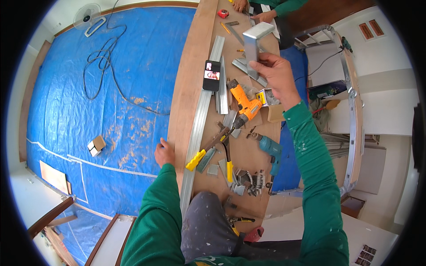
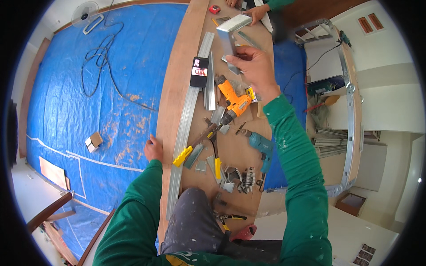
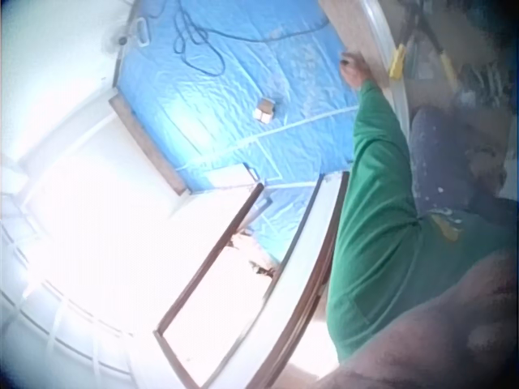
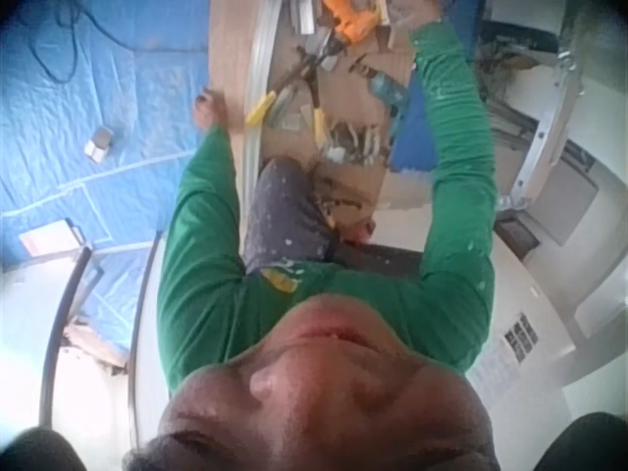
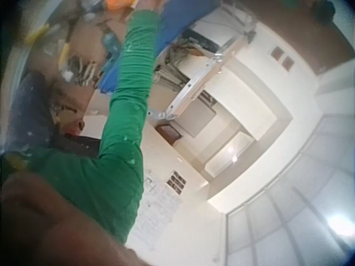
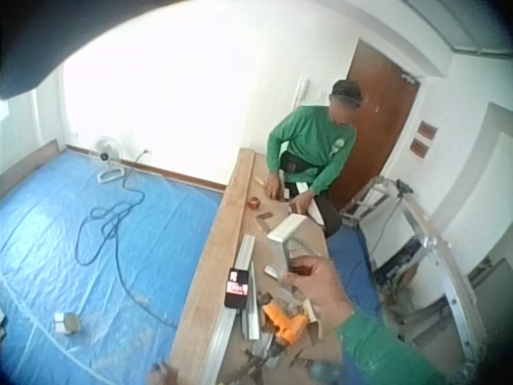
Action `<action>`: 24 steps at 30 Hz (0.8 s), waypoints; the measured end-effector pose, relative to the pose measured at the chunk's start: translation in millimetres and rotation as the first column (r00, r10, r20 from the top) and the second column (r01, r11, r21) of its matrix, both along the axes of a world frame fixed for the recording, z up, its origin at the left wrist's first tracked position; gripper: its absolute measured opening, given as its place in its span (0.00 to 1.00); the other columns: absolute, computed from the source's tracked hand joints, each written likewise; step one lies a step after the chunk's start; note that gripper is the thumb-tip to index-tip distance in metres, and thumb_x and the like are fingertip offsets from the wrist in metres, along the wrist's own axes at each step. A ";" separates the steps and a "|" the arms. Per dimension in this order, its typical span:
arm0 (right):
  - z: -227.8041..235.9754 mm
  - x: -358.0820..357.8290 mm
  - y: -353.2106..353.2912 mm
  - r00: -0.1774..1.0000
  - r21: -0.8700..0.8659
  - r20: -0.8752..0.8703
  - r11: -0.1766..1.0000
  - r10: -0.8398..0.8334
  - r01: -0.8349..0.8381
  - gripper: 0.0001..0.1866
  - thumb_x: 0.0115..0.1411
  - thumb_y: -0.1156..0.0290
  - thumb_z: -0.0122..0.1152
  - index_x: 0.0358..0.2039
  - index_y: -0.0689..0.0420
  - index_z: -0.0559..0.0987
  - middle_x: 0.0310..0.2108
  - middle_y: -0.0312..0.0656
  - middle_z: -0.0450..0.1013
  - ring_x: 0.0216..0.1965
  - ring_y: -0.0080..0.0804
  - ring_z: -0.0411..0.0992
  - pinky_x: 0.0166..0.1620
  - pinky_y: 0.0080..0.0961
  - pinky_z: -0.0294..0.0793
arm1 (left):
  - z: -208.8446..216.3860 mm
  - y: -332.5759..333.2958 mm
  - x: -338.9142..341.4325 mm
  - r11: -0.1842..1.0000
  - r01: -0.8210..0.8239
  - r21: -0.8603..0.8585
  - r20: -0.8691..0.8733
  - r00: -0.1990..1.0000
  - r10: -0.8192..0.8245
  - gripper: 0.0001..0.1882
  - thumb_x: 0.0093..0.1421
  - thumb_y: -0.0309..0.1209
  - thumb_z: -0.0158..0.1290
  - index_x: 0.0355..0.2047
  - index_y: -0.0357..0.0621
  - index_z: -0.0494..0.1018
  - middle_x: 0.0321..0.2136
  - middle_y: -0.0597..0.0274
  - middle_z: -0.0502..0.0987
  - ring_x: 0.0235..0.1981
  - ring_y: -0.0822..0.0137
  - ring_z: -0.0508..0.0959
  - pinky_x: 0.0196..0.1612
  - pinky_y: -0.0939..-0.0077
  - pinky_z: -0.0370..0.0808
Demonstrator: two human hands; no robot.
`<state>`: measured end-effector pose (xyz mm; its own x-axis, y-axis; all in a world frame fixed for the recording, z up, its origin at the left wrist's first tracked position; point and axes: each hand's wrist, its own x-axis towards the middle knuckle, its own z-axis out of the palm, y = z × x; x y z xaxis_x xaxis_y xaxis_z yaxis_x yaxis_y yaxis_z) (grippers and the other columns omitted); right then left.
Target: The person assembles small metal frame pieces at a workbench. They use tin snips to trim edges, a hammer to tap joints, and pliers to adjust components. The person handles multiple metal pieces one at a time, aligning and securing them into a frame structure.
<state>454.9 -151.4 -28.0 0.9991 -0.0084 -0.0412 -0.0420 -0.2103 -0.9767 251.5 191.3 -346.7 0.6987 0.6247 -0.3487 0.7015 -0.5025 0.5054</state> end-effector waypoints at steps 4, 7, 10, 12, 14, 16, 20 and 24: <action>-4.5 -7.6 18.9 0.965 -0.345 0.250 0.923 -0.084 0.170 0.12 0.58 0.72 0.76 0.41 0.63 0.87 0.32 0.39 0.84 0.33 0.24 0.81 0.38 0.23 0.79 | 9.1 -3.8 -0.3 1.000 0.000 -0.024 -0.043 0.999 -0.001 0.36 0.73 0.59 0.39 0.39 0.36 0.82 0.39 0.36 0.83 0.43 0.34 0.81 0.48 0.42 0.75; -3.4 -18.1 29.2 0.921 -0.400 0.380 0.882 -0.089 0.250 0.13 0.56 0.72 0.76 0.41 0.63 0.87 0.32 0.45 0.84 0.32 0.29 0.82 0.39 0.26 0.79 | 15.8 -4.1 0.5 0.999 -0.030 -0.023 -0.035 0.999 0.029 0.36 0.73 0.58 0.39 0.39 0.36 0.82 0.38 0.36 0.83 0.43 0.33 0.81 0.47 0.42 0.75; 4.3 -23.0 28.6 0.887 -0.491 0.460 0.822 -0.036 0.288 0.13 0.57 0.72 0.75 0.41 0.63 0.87 0.33 0.47 0.84 0.33 0.33 0.82 0.40 0.26 0.79 | -1.5 -1.2 0.1 1.000 0.005 0.031 0.045 0.999 -0.006 0.36 0.73 0.58 0.39 0.38 0.37 0.82 0.37 0.36 0.83 0.43 0.33 0.81 0.47 0.41 0.75; 3.2 -21.3 23.8 0.882 -0.492 0.471 0.825 -0.017 0.278 0.13 0.58 0.72 0.75 0.42 0.63 0.87 0.34 0.48 0.84 0.33 0.35 0.82 0.40 0.27 0.79 | -2.1 -2.7 -0.8 1.000 0.012 0.015 0.018 1.000 -0.012 0.36 0.73 0.59 0.39 0.38 0.37 0.83 0.37 0.36 0.83 0.43 0.33 0.81 0.47 0.40 0.75; 8.3 -22.0 21.9 0.903 -0.495 0.429 0.831 -0.020 0.254 0.14 0.58 0.72 0.74 0.43 0.64 0.86 0.35 0.48 0.84 0.33 0.35 0.82 0.40 0.27 0.78 | 3.7 -3.2 1.9 1.000 0.011 0.002 0.001 1.000 -0.011 0.36 0.73 0.59 0.39 0.38 0.37 0.83 0.38 0.36 0.83 0.43 0.33 0.81 0.48 0.40 0.75; 19.4 -24.3 18.2 0.945 -0.503 0.325 0.839 -0.040 0.208 0.14 0.59 0.72 0.73 0.45 0.64 0.86 0.36 0.48 0.84 0.34 0.32 0.81 0.40 0.26 0.78 | 8.0 -3.2 1.3 1.000 0.002 -0.017 -0.013 1.000 -0.002 0.36 0.73 0.59 0.39 0.38 0.37 0.83 0.38 0.37 0.84 0.43 0.34 0.81 0.48 0.40 0.75; 30.0 -23.5 3.5 0.978 -0.413 0.206 0.905 -0.020 0.105 0.15 0.63 0.71 0.70 0.49 0.64 0.85 0.37 0.43 0.84 0.36 0.26 0.80 0.41 0.25 0.77 | 5.9 -1.5 -0.9 1.000 -0.001 -0.001 0.006 1.000 0.001 0.36 0.72 0.59 0.39 0.37 0.37 0.83 0.38 0.38 0.84 0.43 0.35 0.82 0.49 0.42 0.76; 28.4 -15.3 -12.8 0.994 -0.207 0.108 0.978 0.021 0.002 0.18 0.68 0.69 0.66 0.55 0.63 0.82 0.42 0.37 0.82 0.41 0.23 0.77 0.47 0.22 0.75 | 8.5 -3.2 0.3 1.000 0.020 0.007 -0.010 1.000 -0.020 0.36 0.72 0.59 0.39 0.36 0.37 0.83 0.38 0.38 0.84 0.43 0.36 0.82 0.49 0.42 0.76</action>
<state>439.6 -164.2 0.3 0.9976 0.0045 0.0695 0.0653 -0.4074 -0.9109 251.8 188.2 -338.1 0.7080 0.6128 -0.3511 0.6958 -0.5202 0.4951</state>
